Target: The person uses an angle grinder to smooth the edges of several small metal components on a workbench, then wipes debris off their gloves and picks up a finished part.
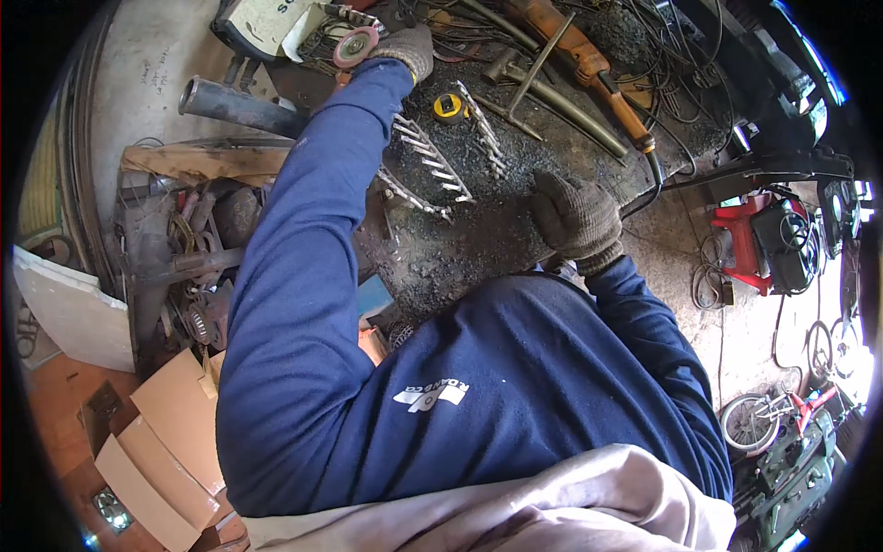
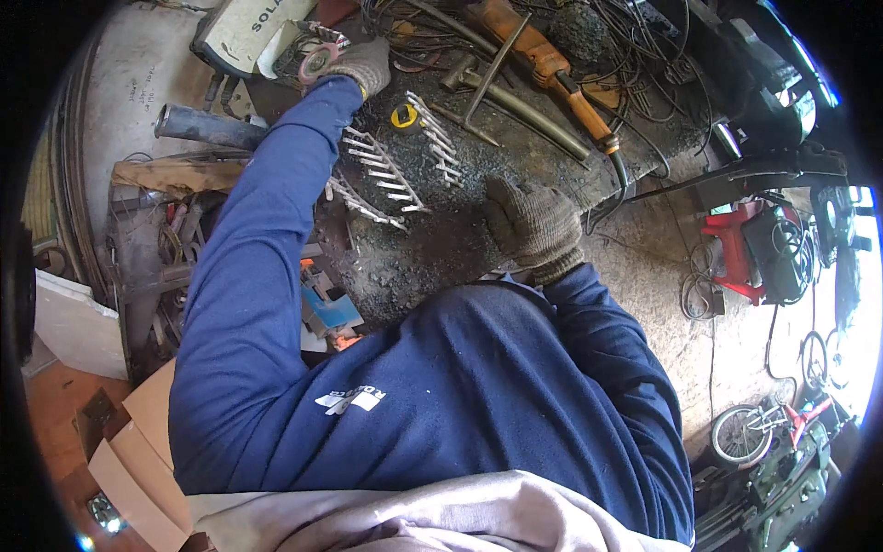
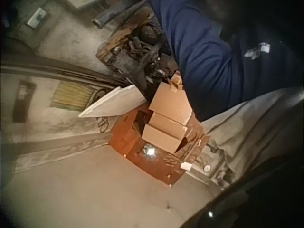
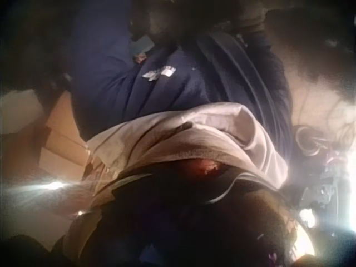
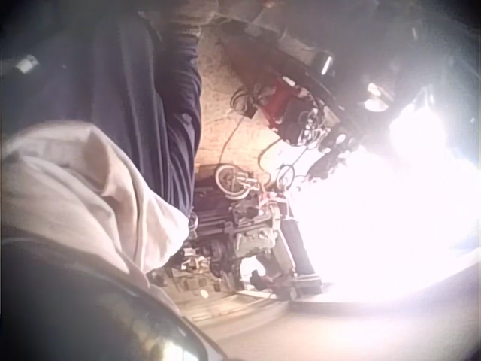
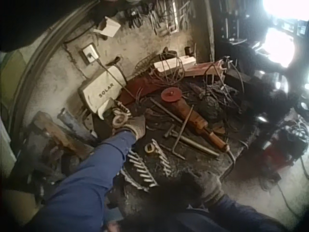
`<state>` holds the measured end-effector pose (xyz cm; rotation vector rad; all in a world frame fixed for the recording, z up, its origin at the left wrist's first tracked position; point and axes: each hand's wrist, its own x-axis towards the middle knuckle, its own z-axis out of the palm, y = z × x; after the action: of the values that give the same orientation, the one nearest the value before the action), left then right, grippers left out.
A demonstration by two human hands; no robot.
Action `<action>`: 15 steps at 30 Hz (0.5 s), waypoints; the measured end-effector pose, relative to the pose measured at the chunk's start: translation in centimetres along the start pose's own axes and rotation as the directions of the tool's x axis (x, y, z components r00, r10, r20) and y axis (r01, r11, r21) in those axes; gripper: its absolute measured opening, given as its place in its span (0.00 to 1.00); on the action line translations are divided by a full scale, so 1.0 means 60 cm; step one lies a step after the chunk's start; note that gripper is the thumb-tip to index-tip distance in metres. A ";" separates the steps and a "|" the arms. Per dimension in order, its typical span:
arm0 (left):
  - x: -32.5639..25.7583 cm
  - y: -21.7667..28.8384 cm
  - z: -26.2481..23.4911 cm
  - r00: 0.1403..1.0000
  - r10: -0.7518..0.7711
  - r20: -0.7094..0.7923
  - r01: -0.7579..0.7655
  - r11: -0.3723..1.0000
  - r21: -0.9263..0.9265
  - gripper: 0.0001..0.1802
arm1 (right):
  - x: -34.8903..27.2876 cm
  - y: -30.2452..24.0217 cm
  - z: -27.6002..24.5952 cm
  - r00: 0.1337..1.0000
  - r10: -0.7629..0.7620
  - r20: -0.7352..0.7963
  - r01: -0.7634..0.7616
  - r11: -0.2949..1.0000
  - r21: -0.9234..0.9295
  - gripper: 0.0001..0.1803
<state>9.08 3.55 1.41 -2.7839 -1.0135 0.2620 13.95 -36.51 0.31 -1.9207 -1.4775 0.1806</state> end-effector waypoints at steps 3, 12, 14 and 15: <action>0.003 -0.004 0.000 0.999 -0.024 0.024 0.025 0.998 -0.056 0.19 | 0.003 -0.006 -0.004 0.999 0.032 0.041 -0.032 0.999 -0.001 0.16; 0.036 -0.019 -0.031 0.970 -0.016 -0.243 -0.006 0.996 -0.090 0.20 | 0.009 -0.012 -0.011 0.999 -0.002 0.045 0.002 1.000 0.006 0.16; 0.052 -0.039 -0.038 0.970 0.035 -0.239 -0.103 0.956 -0.276 0.17 | 0.011 -0.013 -0.009 0.999 -0.007 0.033 0.006 0.999 0.038 0.16; 0.059 -0.043 -0.050 0.975 0.067 -0.213 -0.165 0.857 -0.488 0.13 | 0.009 -0.010 -0.005 1.000 -0.006 0.020 0.006 0.999 0.034 0.16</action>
<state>10.78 7.50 4.49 -3.2566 -0.9794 -0.3006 13.81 -36.10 1.07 -1.8922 -1.4838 0.2212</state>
